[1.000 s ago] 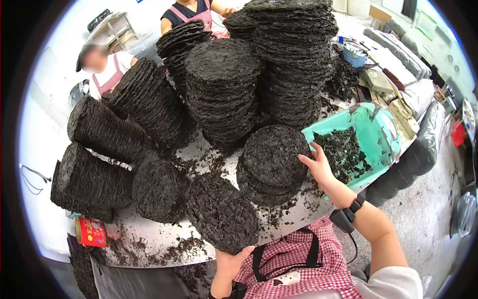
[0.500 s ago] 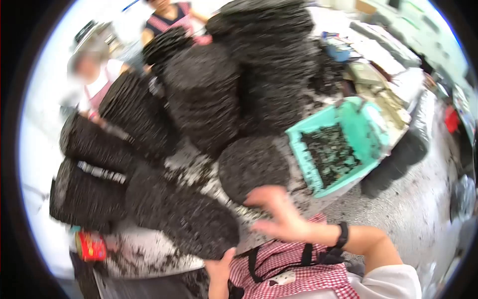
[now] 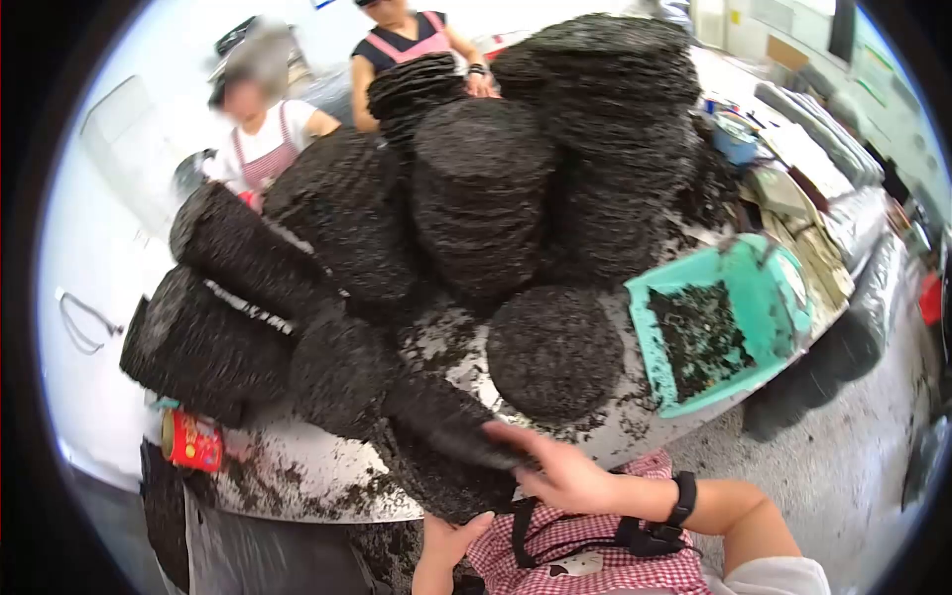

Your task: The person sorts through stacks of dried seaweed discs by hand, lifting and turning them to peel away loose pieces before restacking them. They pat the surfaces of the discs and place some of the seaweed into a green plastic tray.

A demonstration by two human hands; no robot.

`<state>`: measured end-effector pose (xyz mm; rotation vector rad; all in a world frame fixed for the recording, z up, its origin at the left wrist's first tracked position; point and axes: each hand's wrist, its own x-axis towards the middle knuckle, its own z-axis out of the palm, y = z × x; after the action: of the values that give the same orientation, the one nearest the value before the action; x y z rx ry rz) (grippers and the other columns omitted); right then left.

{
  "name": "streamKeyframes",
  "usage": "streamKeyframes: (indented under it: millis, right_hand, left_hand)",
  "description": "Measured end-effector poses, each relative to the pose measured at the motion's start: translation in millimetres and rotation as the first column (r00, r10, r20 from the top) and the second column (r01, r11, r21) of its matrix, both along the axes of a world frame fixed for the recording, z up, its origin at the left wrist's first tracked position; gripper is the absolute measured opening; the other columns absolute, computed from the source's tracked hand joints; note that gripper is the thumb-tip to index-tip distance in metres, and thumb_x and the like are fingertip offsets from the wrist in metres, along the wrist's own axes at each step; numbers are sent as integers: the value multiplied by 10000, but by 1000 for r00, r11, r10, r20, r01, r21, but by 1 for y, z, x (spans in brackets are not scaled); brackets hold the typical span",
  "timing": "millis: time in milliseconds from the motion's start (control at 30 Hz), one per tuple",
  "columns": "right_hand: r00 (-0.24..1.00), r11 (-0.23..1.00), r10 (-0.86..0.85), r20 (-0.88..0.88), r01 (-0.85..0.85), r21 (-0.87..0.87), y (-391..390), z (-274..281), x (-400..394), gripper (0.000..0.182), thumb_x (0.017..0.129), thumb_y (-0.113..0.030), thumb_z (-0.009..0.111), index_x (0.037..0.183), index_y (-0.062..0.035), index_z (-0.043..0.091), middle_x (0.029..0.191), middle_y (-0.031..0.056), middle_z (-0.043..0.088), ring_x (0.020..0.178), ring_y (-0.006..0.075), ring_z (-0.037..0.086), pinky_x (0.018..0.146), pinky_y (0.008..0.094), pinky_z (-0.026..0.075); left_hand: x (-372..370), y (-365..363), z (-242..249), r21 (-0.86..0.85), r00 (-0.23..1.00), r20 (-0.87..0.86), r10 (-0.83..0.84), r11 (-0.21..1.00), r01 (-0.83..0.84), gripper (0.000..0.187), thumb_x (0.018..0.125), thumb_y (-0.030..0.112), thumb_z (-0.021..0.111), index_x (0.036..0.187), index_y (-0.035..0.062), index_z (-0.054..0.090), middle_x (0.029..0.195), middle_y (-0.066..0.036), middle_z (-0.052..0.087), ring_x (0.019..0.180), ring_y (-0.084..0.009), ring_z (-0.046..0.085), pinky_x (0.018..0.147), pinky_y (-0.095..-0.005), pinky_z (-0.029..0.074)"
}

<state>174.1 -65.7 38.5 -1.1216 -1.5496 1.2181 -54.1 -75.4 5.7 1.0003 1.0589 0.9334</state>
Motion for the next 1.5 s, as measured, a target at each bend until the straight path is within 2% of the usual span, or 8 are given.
streamKeyframes:
  millis: [167, 300, 467, 767, 1033, 1100, 1300, 1500]
  right_hand:
    - [793, 824, -565, -227, 555, -114, 10, -31, 53, 544, 860, -91, 558, 1333, 55, 332, 1230, 231, 488, 1094, 243, 512, 943, 351, 408]
    - [538, 560, -828, 158, 786, 261, 15, -51, 85, 637, 797, -31, 613, 1359, -32, 313, 1202, 156, 447, 1093, 240, 460, 931, 358, 396]
    - [960, 945, -249, 131, 211, 251, -4, -3, 30, 456, 802, -170, 685, 1203, -35, 514, 1171, 138, 546, 1118, 274, 518, 938, 378, 436]
    - [948, 930, 94, 304, -193, 313, 5, 1, -11, 553, 828, -230, 647, 1310, -42, 450, 1436, 160, 351, 1313, 317, 360, 1037, 399, 367]
    - [762, 791, -605, -233, 541, -285, 10, -1, 65, 363, 932, -182, 546, 1233, 19, 514, 1070, 123, 593, 911, 205, 576, 848, 302, 467]
    - [579, 579, -802, -146, 814, 42, 15, -36, 77, 411, 906, -151, 579, 1272, 2, 471, 1219, 126, 512, 979, 199, 551, 846, 306, 459]
    - [981, 979, -193, -27, 195, 67, -9, 11, 33, 417, 838, -135, 645, 1225, -43, 519, 1262, 126, 517, 1132, 250, 517, 937, 369, 429]
    - [962, 878, 11, 272, -139, 458, 4, 33, -21, 460, 742, -144, 733, 1163, -50, 572, 1228, 103, 560, 1099, 294, 546, 915, 397, 442]
  left_hand:
    - [-8, -1, 0, 24, 994, -95, 44, 999, -42, 643, 705, 9, 761, 1243, -34, 411, 1158, -128, 547, 1028, -219, 561, 902, -361, 464]
    - [1, 6, 5, 4, 994, -8, 106, 994, -106, 608, 715, 4, 749, 1229, -34, 426, 1139, -126, 561, 1009, -218, 573, 890, -358, 469]
    - [17, 6, 7, 68, 999, 21, 29, 997, -30, 626, 713, 0, 753, 1245, -38, 424, 1171, -127, 556, 1047, -208, 564, 917, -353, 457]
    - [8, 3, -6, 170, 996, 63, -66, 984, 55, 607, 721, 16, 761, 1241, -23, 449, 1205, -117, 537, 1069, -204, 550, 918, -342, 459]
    - [-2, 5, -11, 105, 990, 58, 126, 986, -132, 632, 700, 29, 767, 1243, -23, 447, 1200, -119, 531, 1083, -229, 525, 952, -372, 418]
    - [-3, 6, -14, 98, 987, 61, 147, 983, -152, 640, 698, 28, 768, 1247, -20, 444, 1203, -121, 531, 1083, -231, 527, 954, -372, 417]
    - [19, 13, 3, 112, 998, -34, 44, 993, -40, 563, 739, 74, 756, 1218, -23, 476, 1153, -110, 565, 1034, -207, 555, 913, -337, 446]
    - [11, 18, 17, -24, 939, 293, 179, 983, -180, 384, 853, 85, 603, 1209, -18, 499, 1145, -102, 578, 1019, -188, 565, 882, -337, 463]
